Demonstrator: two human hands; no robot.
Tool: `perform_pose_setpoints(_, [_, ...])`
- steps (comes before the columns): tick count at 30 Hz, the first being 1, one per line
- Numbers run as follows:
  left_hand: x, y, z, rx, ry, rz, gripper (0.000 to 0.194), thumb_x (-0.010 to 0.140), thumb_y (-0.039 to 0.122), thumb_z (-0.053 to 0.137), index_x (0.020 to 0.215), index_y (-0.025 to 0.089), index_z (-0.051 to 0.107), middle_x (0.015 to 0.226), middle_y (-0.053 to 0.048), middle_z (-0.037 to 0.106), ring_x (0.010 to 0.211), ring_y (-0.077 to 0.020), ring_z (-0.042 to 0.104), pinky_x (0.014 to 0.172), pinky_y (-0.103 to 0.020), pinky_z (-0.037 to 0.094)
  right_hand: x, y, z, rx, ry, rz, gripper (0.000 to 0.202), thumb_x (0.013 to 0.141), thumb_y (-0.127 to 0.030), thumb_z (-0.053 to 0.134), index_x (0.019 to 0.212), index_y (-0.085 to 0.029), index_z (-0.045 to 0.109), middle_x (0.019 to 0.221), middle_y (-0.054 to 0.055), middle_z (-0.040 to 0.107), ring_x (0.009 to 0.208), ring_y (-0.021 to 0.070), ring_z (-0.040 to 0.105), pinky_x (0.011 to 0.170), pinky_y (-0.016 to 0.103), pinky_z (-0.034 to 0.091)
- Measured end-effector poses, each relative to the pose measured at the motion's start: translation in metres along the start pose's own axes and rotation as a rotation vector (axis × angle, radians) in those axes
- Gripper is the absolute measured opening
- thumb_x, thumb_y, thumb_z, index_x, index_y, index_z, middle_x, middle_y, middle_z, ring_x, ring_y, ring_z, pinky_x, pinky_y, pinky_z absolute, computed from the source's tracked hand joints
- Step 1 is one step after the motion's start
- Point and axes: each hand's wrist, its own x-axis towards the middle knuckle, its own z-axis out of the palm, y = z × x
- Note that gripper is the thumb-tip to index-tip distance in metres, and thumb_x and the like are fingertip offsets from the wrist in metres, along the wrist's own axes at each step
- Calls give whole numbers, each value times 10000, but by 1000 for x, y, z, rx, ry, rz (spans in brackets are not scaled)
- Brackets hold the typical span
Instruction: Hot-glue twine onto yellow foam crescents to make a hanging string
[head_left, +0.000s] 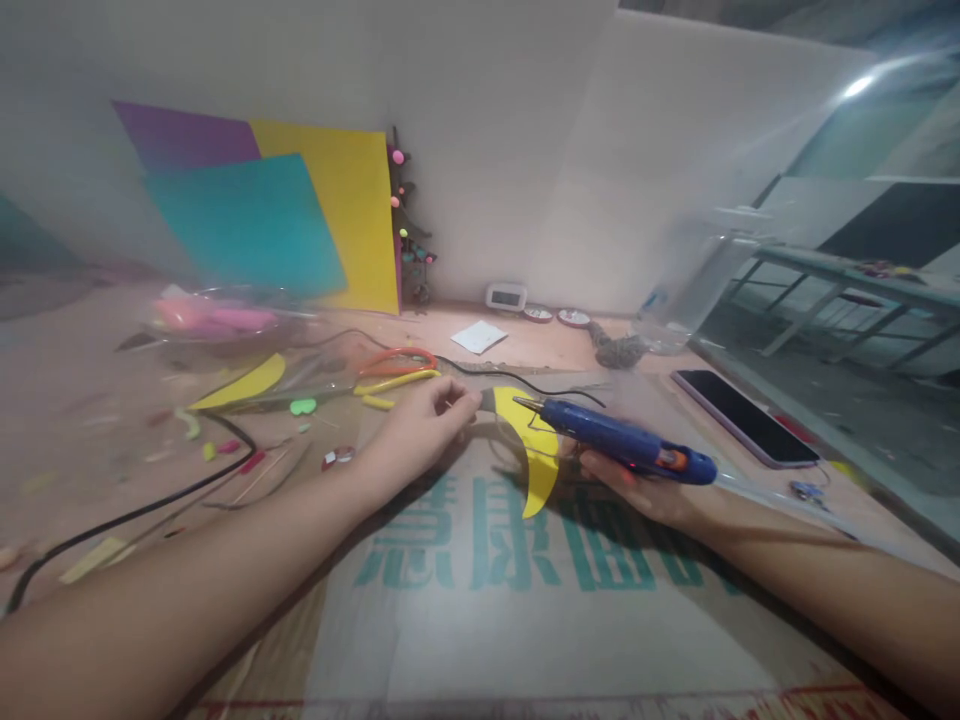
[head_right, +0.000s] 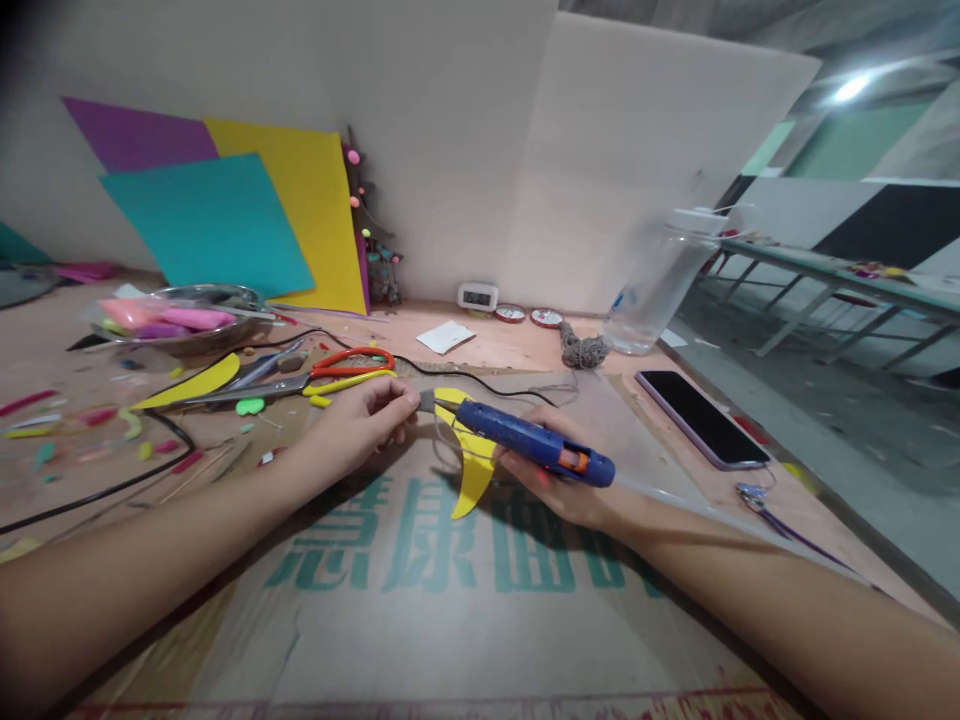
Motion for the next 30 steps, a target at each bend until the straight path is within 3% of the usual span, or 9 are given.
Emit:
perform_pose_setpoints(3, [-1, 1, 0, 38, -18, 3, 294, 863, 463, 538, 770, 184, 543, 581, 43, 556, 486, -101, 488, 496, -214, 364, 6, -2, 1, 5, 56, -90, 190, 800, -466, 617, 878, -294, 620, 932, 44, 694, 857, 241, 662, 813, 403, 557])
perform_pose_setpoints(5, [-1, 0, 0, 74, -15, 15, 291, 857, 461, 544, 767, 184, 555, 584, 39, 573, 489, -106, 493, 499, -218, 364, 10, 0, 1, -22, 120, -67, 188, 820, -469, 599, 863, -287, 618, 956, 52, 689, 889, 243, 658, 848, 405, 552])
perform_pose_setpoints(9, [1, -4, 0, 131, 8, 39, 282, 847, 456, 548, 799, 184, 602, 599, 23, 607, 522, -126, 518, 507, -224, 365, 13, 10, -4, -102, 68, 41, 240, 858, -501, 546, 841, -276, 625, 855, 47, 686, 816, 242, 664, 796, 410, 563])
perform_pose_setpoints(15, [3, -7, 0, 135, 7, 50, 268, 835, 435, 566, 838, 176, 635, 641, 15, 631, 559, -132, 535, 535, -225, 378, 12, 21, -7, 7, -122, 9, 383, 886, -584, 474, 788, -242, 615, 748, 48, 678, 704, 230, 669, 642, 360, 567])
perform_pose_setpoints(22, [3, -6, -1, 123, -8, 57, 267, 831, 409, 577, 900, 169, 674, 743, -15, 674, 602, -134, 557, 542, -217, 394, 10, 14, -4, -44, -126, 51, 314, 846, -531, 588, 812, -225, 651, 792, 46, 706, 713, 213, 677, 626, 304, 545])
perform_pose_setpoints(27, [1, -1, 0, 80, -40, -20, 377, 842, 387, 562, 1126, 169, 678, 715, -13, 655, 602, -137, 563, 535, -220, 400, 13, 17, -6, -103, -153, -8, 352, 817, -557, 618, 749, -212, 598, 670, 30, 631, 607, 187, 598, 541, 303, 471])
perform_pose_setpoints(30, [2, -1, 0, 78, -45, -31, 315, 843, 379, 561, 1034, 172, 701, 678, -3, 640, 577, -129, 548, 507, -213, 377, 14, 17, -6, -106, -152, -29, 339, 809, -540, 637, 766, -208, 589, 688, 33, 632, 624, 187, 593, 553, 302, 461])
